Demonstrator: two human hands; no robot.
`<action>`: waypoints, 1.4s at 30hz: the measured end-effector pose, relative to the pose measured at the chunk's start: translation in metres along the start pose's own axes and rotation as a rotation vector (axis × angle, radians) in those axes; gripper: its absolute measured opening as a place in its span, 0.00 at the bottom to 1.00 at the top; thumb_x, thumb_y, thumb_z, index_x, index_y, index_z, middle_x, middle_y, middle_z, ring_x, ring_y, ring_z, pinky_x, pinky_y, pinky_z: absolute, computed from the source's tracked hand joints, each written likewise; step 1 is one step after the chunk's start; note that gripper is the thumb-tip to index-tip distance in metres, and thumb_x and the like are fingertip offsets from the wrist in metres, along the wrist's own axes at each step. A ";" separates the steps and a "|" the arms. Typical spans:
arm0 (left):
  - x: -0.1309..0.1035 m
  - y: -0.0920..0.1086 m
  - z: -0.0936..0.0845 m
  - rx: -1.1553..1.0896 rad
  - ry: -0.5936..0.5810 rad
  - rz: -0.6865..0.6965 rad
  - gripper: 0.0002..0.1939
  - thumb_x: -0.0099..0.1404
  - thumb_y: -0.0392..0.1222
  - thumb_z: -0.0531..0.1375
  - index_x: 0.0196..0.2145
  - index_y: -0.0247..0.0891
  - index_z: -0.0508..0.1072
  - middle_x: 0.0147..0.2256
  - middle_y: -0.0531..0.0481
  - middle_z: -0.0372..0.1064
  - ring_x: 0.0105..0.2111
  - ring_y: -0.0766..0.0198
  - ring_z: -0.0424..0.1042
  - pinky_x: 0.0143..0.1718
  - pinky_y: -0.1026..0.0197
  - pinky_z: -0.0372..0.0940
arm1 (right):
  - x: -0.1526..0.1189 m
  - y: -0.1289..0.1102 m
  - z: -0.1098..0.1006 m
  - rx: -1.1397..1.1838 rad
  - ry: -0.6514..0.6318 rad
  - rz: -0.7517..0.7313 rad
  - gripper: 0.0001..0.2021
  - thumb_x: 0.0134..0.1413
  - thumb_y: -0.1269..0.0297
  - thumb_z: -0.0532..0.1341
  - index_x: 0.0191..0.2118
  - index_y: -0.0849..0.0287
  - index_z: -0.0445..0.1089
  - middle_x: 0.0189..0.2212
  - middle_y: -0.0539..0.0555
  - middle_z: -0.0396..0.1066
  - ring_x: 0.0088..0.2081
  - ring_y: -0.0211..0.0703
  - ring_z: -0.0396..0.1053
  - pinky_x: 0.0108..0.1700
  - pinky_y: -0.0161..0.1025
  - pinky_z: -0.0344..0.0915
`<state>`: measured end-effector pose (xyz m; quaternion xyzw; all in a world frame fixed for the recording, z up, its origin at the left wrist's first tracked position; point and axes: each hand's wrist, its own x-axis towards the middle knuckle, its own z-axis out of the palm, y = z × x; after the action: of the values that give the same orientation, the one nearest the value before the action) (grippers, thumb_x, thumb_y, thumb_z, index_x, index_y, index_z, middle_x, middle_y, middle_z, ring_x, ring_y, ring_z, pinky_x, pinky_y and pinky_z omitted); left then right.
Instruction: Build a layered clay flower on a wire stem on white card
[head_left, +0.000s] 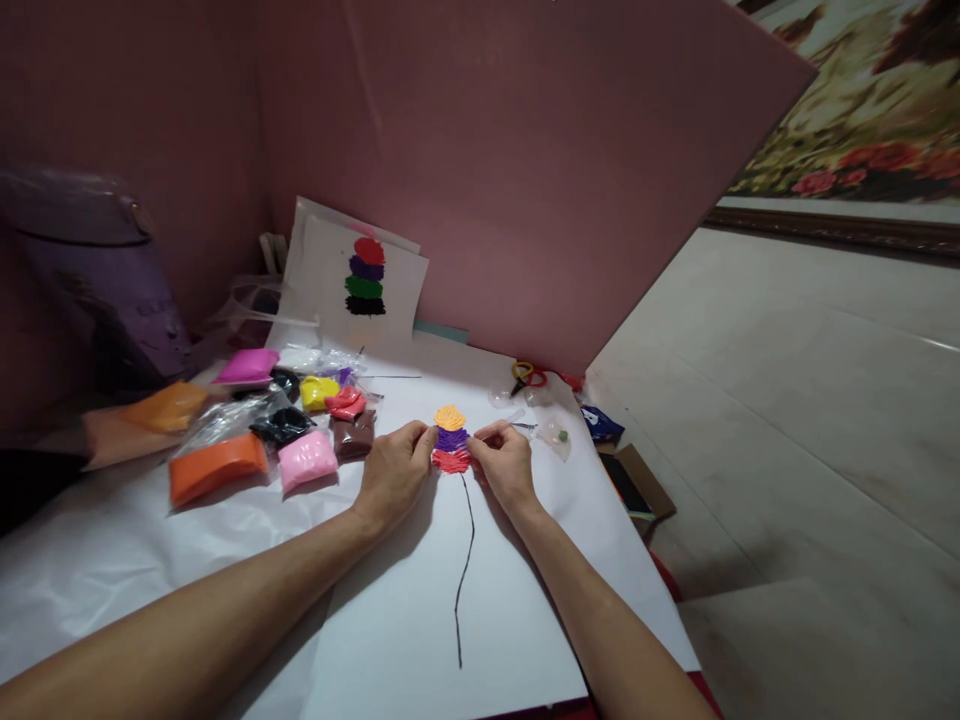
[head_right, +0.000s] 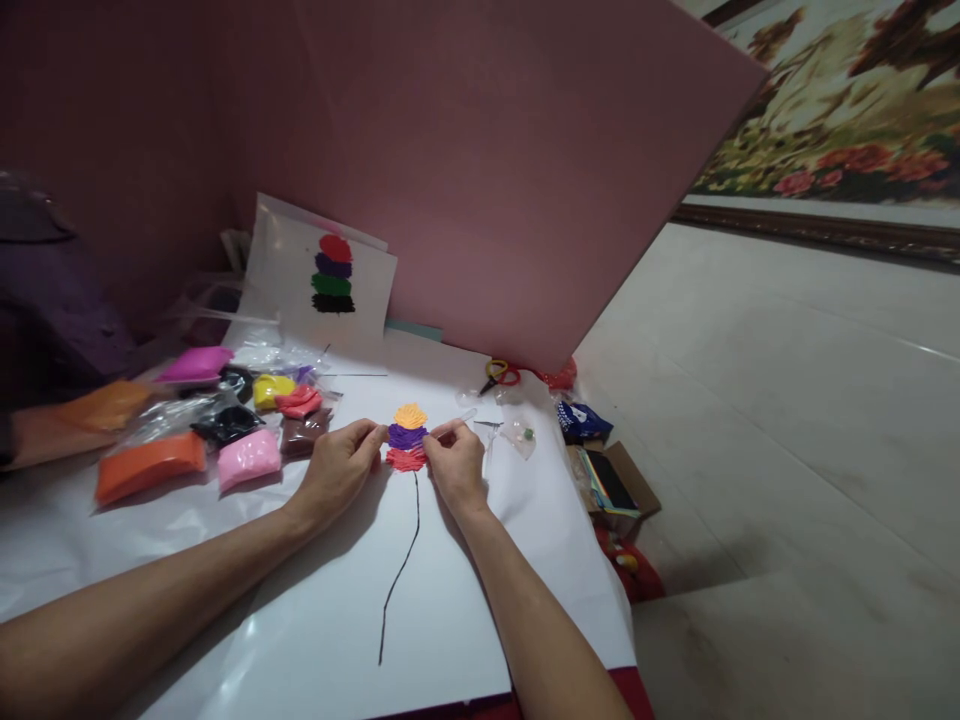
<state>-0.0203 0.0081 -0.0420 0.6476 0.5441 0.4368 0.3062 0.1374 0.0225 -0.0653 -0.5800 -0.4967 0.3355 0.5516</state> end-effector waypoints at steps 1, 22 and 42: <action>0.000 -0.001 0.000 0.000 -0.001 0.002 0.17 0.65 0.47 0.50 0.22 0.39 0.66 0.20 0.53 0.64 0.23 0.63 0.62 0.29 0.61 0.53 | 0.000 0.000 0.000 0.005 -0.002 -0.001 0.06 0.39 0.65 0.64 0.26 0.58 0.66 0.13 0.43 0.64 0.13 0.34 0.59 0.13 0.31 0.54; -0.003 -0.005 0.004 -0.214 -0.103 0.482 0.06 0.64 0.41 0.58 0.34 0.36 0.73 0.28 0.50 0.66 0.27 0.66 0.63 0.29 0.63 0.60 | -0.026 -0.021 -0.014 -0.305 -0.137 -0.693 0.09 0.54 0.71 0.57 0.41 0.55 0.61 0.29 0.51 0.73 0.28 0.40 0.72 0.31 0.36 0.68; -0.001 0.003 0.007 -0.262 -0.042 0.228 0.05 0.62 0.40 0.54 0.32 0.37 0.68 0.21 0.58 0.60 0.19 0.70 0.58 0.23 0.66 0.55 | -0.017 -0.021 -0.017 -0.031 -0.053 -0.331 0.11 0.55 0.63 0.58 0.44 0.56 0.67 0.35 0.54 0.73 0.38 0.44 0.70 0.34 0.37 0.65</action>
<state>-0.0123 0.0073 -0.0425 0.6687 0.3991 0.5222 0.3475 0.1448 -0.0011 -0.0450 -0.4898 -0.6050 0.2474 0.5769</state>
